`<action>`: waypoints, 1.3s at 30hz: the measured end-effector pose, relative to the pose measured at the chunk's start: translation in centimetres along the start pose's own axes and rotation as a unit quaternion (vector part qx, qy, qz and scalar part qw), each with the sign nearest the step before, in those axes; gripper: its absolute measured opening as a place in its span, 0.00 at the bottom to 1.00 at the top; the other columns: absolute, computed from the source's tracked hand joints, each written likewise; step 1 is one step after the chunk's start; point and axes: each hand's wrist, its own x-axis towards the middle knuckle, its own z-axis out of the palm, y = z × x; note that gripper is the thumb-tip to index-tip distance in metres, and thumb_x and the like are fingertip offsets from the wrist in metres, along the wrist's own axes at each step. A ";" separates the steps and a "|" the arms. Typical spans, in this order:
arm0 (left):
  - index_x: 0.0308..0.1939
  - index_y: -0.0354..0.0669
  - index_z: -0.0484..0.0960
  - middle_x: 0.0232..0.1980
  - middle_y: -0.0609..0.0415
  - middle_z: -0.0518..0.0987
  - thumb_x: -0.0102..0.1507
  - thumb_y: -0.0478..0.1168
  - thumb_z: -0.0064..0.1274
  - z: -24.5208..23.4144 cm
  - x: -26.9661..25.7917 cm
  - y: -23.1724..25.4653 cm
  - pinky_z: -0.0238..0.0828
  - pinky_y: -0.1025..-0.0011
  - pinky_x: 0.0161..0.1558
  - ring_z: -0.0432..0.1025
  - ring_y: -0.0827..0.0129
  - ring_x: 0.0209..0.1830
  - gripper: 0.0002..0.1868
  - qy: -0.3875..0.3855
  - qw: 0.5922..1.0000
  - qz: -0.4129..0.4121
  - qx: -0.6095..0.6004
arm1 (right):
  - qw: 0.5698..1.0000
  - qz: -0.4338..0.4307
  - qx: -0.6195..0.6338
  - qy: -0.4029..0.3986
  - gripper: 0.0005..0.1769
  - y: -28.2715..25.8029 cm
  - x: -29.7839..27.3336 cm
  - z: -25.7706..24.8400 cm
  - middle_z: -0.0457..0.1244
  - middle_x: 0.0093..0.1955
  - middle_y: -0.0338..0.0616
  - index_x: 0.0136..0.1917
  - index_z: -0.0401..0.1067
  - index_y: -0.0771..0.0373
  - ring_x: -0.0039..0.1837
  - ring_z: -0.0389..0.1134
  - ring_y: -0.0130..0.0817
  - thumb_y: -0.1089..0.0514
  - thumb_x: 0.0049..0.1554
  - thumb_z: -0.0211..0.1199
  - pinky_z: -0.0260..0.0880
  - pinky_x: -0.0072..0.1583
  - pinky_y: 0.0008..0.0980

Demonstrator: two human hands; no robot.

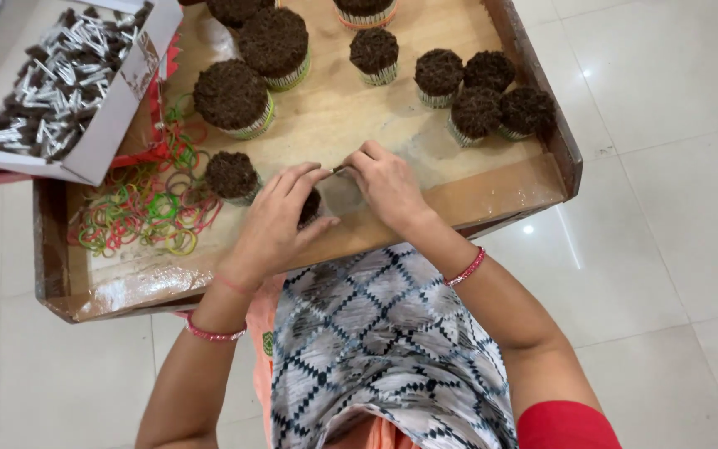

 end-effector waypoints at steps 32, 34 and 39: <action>0.60 0.39 0.77 0.55 0.43 0.76 0.71 0.41 0.50 2.6 -2.3 0.3 0.67 0.56 0.58 0.70 0.47 0.56 0.16 0.124 0.987 -0.090 -0.047 | 0.994 0.078 0.071 0.009 0.14 -5.5 -1.8 -0.3 0.68 0.49 0.50 0.56 0.68 0.67 0.51 0.71 0.52 0.68 0.56 0.63 0.71 0.51 0.46; 0.62 0.39 0.76 0.54 0.44 0.76 0.70 0.43 0.53 2.4 -2.1 1.0 0.67 0.56 0.57 0.70 0.47 0.55 0.19 0.116 0.986 -0.106 -0.056 | 0.989 0.115 0.078 -0.042 0.15 -4.6 -0.9 -1.4 0.69 0.46 0.47 0.55 0.67 0.66 0.49 0.73 0.48 0.66 0.54 0.65 0.72 0.50 0.45; 0.58 0.43 0.79 0.53 0.44 0.75 0.58 0.38 0.62 4.1 -2.1 0.7 0.69 0.56 0.55 0.69 0.47 0.52 0.24 0.108 0.988 -0.097 0.048 | 0.995 -0.078 -0.052 0.046 0.18 -1.1 1.6 0.8 0.64 0.57 0.51 0.54 0.74 0.63 0.59 0.66 0.51 0.67 0.49 0.66 0.70 0.59 0.43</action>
